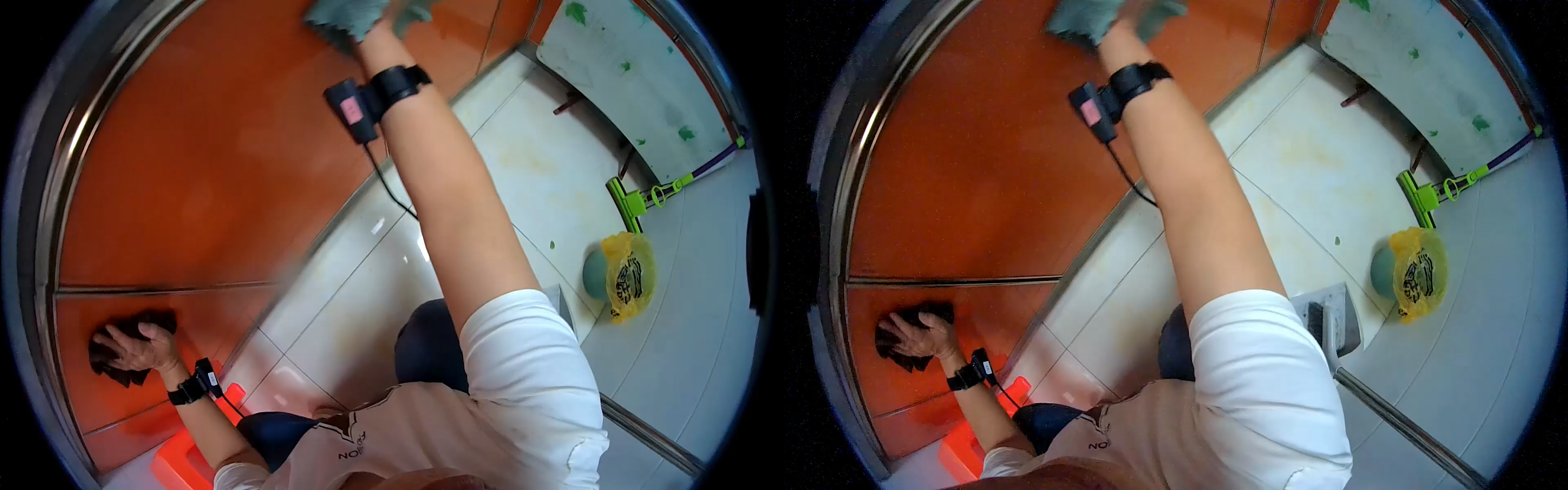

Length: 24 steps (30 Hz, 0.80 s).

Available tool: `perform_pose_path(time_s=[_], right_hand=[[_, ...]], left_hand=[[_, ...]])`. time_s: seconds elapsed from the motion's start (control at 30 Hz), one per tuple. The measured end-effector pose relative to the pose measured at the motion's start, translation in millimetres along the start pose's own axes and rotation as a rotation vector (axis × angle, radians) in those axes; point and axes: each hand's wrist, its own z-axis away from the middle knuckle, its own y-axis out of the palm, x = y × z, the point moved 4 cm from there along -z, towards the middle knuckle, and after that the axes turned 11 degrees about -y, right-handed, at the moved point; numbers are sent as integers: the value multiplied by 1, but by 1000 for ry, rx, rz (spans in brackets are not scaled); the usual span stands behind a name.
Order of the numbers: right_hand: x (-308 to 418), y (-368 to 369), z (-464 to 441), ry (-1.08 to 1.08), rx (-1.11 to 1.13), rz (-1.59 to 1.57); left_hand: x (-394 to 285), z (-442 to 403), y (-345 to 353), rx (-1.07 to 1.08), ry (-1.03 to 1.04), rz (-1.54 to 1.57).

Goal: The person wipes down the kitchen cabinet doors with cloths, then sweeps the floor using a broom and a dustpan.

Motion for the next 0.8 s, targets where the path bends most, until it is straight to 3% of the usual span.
perform_pose_path(time_s=[0.17, 0.23, 0.3, 0.37, 0.4, 0.43, 0.57, 0.63, 0.73, 0.77, 0.8], right_hand=[[-102, 26, 58, 94, 615, 167], [-95, 33, 104, 63, 869, 153], [-19, -7, 119, 100, 957, 109], [-7, 20, 148, 236, 1460, -47], [4, 26, 157, 223, 1473, -89], [14, 34, 156, 196, 1373, -111], [103, -8, 72, -36, 95, -191], [159, -37, 38, -145, -238, -276], [233, -51, 38, -246, -404, -397], [253, -40, 53, -248, -356, -446], [263, -18, 80, -189, -137, -578]], left_hand=[[-13, -7, -4, -48, 69, 36], [-4, -1, -2, -10, 33, -7], [0, 4, 0, 12, 18, -23], [2, 5, 0, 32, -3, -43], [0, 5, 0, 37, -10, -42], [-1, 4, 0, 41, -16, -42], [14, 15, 12, 126, -91, -36], [8, 15, 13, 116, 25, -16], [15, 31, 19, 222, 89, 24], [11, 33, 19, 218, 124, 32], [7, 32, 21, 257, 92, 13]])
